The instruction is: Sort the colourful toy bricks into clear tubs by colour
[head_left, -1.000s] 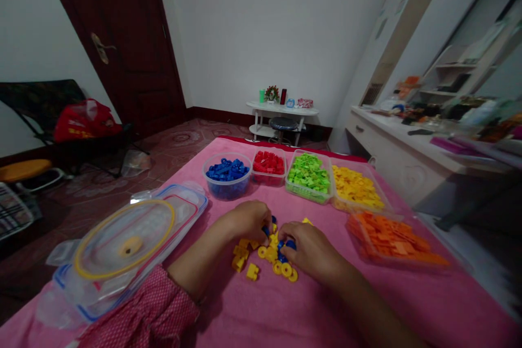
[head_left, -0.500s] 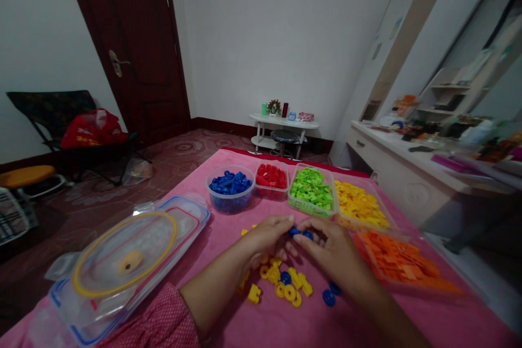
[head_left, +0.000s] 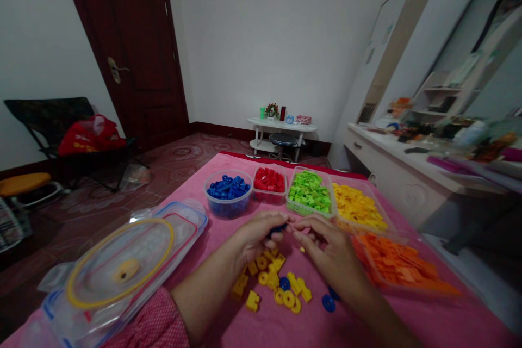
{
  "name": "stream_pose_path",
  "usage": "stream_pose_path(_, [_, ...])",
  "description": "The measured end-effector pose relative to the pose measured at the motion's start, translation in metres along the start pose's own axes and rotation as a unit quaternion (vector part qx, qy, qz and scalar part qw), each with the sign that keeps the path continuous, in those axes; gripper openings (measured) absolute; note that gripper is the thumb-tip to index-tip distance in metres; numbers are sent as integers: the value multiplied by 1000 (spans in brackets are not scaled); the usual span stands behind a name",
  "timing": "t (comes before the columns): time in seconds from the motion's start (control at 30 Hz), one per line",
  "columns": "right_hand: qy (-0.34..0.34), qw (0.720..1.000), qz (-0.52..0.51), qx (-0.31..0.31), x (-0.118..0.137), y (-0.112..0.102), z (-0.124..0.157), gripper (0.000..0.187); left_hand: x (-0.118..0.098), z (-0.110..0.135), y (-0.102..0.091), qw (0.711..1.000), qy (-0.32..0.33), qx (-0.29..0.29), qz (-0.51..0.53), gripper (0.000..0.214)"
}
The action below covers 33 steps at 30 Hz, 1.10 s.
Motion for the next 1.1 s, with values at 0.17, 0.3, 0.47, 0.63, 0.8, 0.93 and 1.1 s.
stream_pose_path(0.17, [1, 1000, 7, 12, -8, 8, 1, 13, -99, 5, -45, 908, 225, -218, -278, 25])
stream_pose_path(0.3, [3, 1000, 5, 27, -14, 14, 2, 13, -148, 12, -72, 664, 310, -403, -547, 27])
stream_pose_path(0.47, [3, 997, 22, 71, -8, 33, 9, 14, -134, -11, -96, 640, 218, -374, -635, 29])
stream_pose_path(0.63, [-136, 956, 90, 244, 27, 88, 38, 63, -118, -12, -95, 655, 216, -344, -637, 32])
stream_pose_path(0.8, [-219, 904, 121, 347, 43, 128, 63, 56, -115, 3, -75, 650, 312, -330, -609, 29])
stream_pose_path(0.93, [-196, 926, 176, 271, 41, 121, 54, 29, -104, 13, -48, 673, 376, -289, -568, 26])
stream_pose_path(1.1, [-153, 936, 210, 235, 22, 100, 42, 22, -69, 2, -24, 764, 330, -125, -540, 26])
Point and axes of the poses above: each hand's wrist, its own z-axis away from the middle knuckle, its own y-axis out of the palm, x = y × z, the point moved 7 cm from there along -z, towards the middle knuckle, and after that the axes turned 1 degree about x, right-handed, at the moved point
